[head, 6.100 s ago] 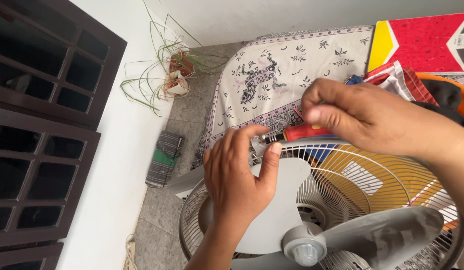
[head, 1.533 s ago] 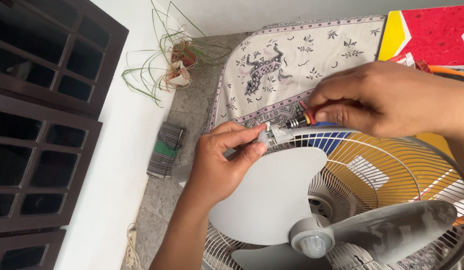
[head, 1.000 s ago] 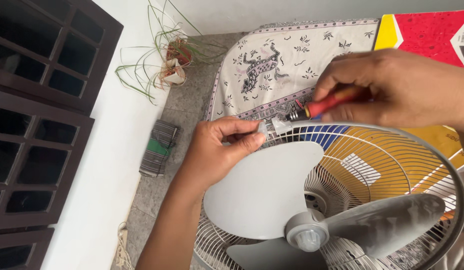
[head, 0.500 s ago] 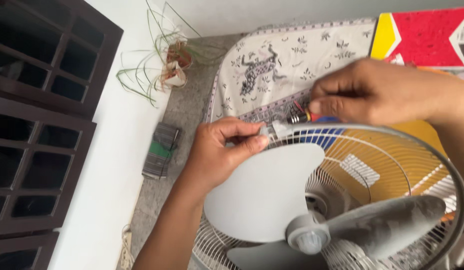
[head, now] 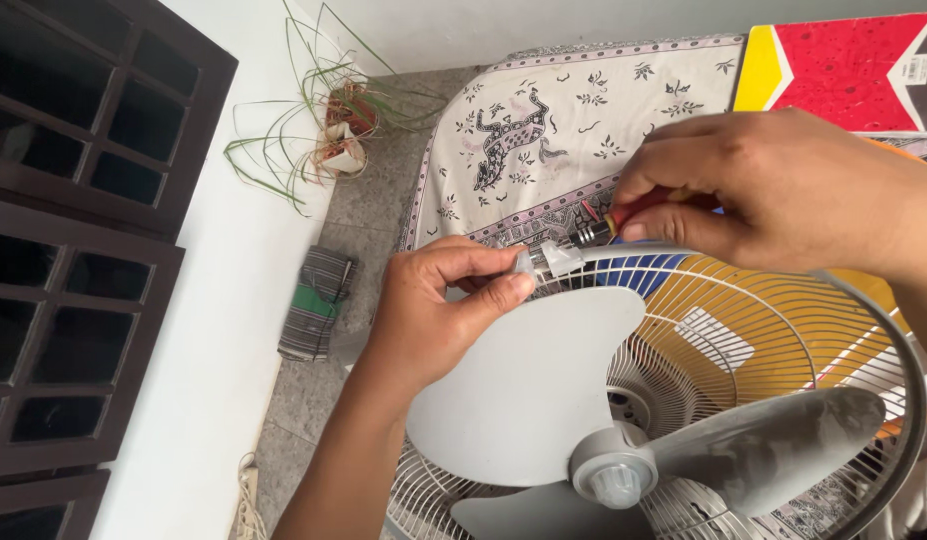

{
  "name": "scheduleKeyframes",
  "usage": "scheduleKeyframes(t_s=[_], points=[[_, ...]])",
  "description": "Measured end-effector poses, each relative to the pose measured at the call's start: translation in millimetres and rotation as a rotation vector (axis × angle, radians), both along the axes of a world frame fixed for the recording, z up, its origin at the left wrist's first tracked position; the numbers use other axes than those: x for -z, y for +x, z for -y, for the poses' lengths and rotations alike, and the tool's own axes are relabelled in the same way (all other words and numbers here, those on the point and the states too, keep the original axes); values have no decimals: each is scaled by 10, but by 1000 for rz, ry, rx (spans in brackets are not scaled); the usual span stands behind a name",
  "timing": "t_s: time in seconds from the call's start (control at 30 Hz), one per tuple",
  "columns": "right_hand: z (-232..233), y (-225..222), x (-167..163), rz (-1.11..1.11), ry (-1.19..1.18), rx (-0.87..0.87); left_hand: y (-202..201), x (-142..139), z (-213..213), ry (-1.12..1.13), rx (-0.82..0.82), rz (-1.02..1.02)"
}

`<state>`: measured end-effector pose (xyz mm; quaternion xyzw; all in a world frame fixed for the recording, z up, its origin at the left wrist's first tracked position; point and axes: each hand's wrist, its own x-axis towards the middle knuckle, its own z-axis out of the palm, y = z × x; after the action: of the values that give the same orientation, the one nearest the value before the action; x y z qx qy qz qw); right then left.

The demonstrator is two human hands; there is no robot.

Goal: The person services a table fan while seated on the floor. They detach the front grille ring from the fan guard, set the guard aside, and use a screwdriver to loosen the blade cap at the center of the fan blades, holding the blade assembly with the other hand.

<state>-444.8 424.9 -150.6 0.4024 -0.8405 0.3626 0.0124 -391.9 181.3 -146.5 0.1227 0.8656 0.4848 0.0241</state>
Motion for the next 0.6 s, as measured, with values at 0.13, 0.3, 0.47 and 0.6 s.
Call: scheduleKeyframes(t_s=[0.13,0.3,0.47,0.6], points=[[71,-53,-78,253,233,58,-24,6,-14,25,13,-53],[92,-41,-154,487,318,140,-2,-6,-28,22,-2,-40],[29,-4,-102,608,73,73,19,-2,-20,22,-1,-50],[-45,-56,-82,293,-63,-93,-7,18,-19,37,1,-40]])
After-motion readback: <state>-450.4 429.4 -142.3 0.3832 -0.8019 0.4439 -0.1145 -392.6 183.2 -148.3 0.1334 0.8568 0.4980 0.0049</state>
